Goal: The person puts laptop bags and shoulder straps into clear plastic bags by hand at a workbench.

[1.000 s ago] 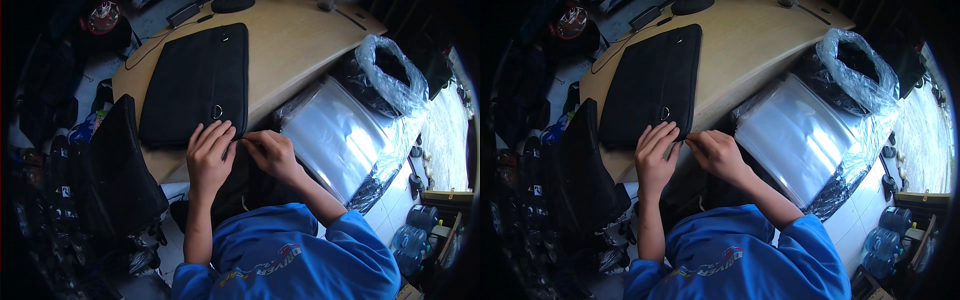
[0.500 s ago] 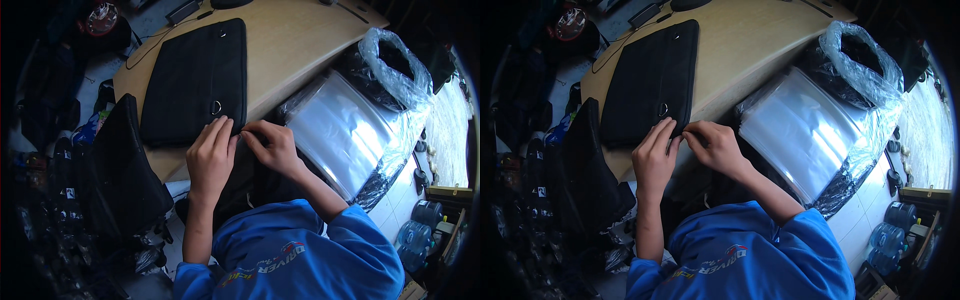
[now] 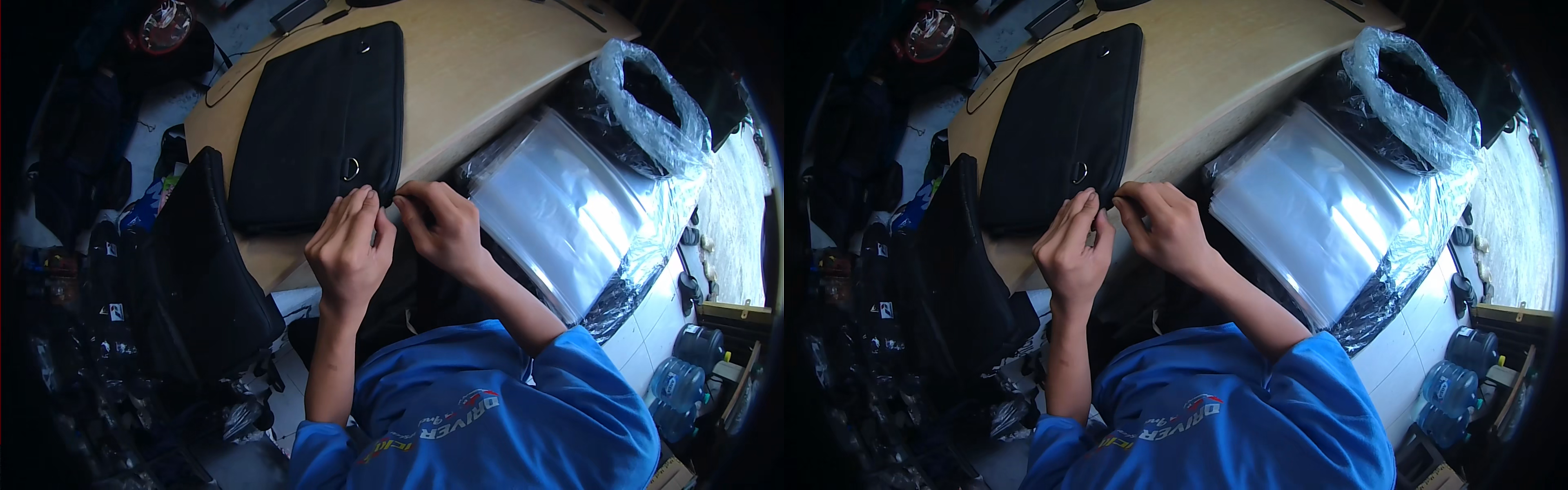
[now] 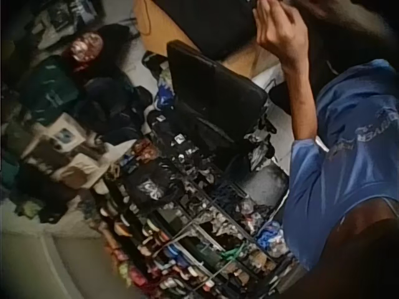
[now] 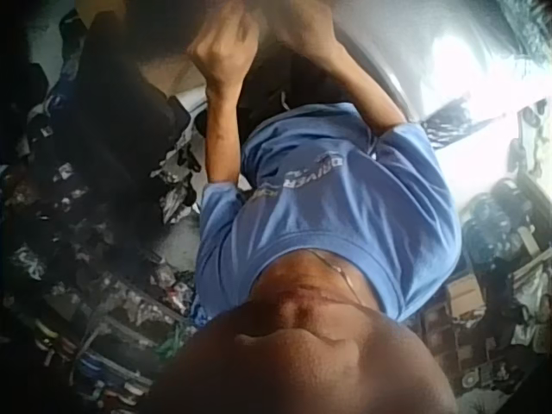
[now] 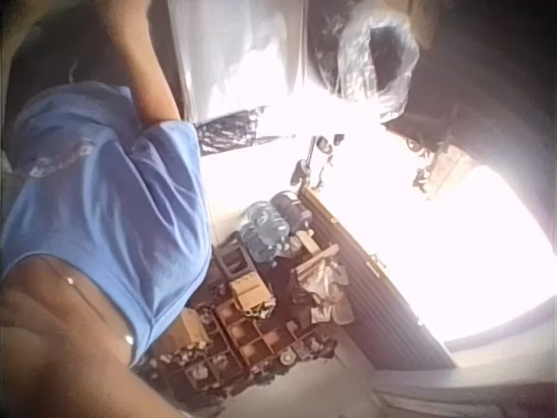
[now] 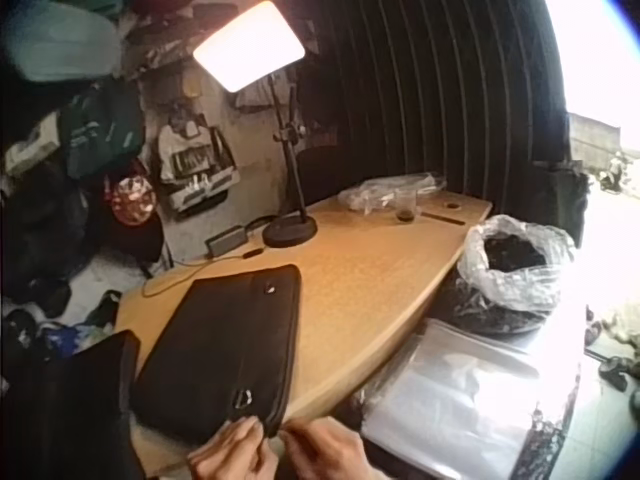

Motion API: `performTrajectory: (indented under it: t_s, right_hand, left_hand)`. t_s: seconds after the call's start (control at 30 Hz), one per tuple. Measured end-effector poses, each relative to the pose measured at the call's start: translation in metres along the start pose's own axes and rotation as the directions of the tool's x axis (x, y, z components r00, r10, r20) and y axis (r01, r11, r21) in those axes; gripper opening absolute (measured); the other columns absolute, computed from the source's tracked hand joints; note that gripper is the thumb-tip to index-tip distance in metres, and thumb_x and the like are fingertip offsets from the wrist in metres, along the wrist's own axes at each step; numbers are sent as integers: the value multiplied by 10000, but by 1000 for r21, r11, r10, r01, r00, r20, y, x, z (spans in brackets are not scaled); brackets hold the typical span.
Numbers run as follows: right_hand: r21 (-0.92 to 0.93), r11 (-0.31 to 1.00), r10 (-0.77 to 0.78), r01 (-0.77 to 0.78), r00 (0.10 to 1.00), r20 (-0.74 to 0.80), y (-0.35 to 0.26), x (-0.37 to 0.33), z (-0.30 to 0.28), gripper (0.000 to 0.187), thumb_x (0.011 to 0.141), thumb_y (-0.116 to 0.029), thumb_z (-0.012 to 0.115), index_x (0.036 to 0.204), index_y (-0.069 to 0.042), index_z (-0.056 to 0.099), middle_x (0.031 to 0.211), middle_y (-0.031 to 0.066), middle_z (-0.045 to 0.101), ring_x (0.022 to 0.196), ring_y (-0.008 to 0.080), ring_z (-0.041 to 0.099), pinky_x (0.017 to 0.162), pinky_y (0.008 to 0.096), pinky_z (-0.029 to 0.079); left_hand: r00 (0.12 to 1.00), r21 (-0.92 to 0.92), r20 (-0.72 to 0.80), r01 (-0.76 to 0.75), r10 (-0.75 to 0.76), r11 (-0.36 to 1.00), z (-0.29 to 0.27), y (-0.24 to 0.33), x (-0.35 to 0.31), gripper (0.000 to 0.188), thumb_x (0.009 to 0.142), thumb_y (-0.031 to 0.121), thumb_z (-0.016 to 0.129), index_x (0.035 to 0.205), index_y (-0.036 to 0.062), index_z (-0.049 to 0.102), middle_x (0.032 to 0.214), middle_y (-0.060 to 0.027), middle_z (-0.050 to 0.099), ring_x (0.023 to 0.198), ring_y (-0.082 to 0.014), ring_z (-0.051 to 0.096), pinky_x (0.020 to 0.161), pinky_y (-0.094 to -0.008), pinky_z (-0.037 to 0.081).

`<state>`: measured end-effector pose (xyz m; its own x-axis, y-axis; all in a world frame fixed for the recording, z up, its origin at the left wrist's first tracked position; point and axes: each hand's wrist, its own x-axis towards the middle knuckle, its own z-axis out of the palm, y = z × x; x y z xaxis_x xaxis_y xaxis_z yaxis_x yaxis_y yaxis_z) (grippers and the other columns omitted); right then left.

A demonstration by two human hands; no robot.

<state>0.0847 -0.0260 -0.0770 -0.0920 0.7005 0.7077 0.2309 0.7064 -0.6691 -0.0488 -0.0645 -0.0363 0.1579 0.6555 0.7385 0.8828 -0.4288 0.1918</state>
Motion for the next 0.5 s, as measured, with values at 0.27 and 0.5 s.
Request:
performTrajectory:
  t_s: [0.27,0.5]
  right_hand:
    - [-22,990,-135,140,980,148,-9,7,-8,196,736,-9,679,912,-25,596,700,83,584,612,243,577,574,331,447]
    - [-23,999,-21,23,995,95,-15,-4,-4,189,742,2,666,914,-9,588,711,102,591,621,261,584,578,344,470]
  left_hand:
    - [974,-267,4,221,-228,938,-5,0,-3,103,744,-91,613,846,-94,626,904,-184,683,827,-274,690,739,-308,535]
    - [968,-196,73,252,-242,948,-7,9,-5,129,745,-85,623,874,-83,631,897,-167,683,814,-265,692,723,-302,534]
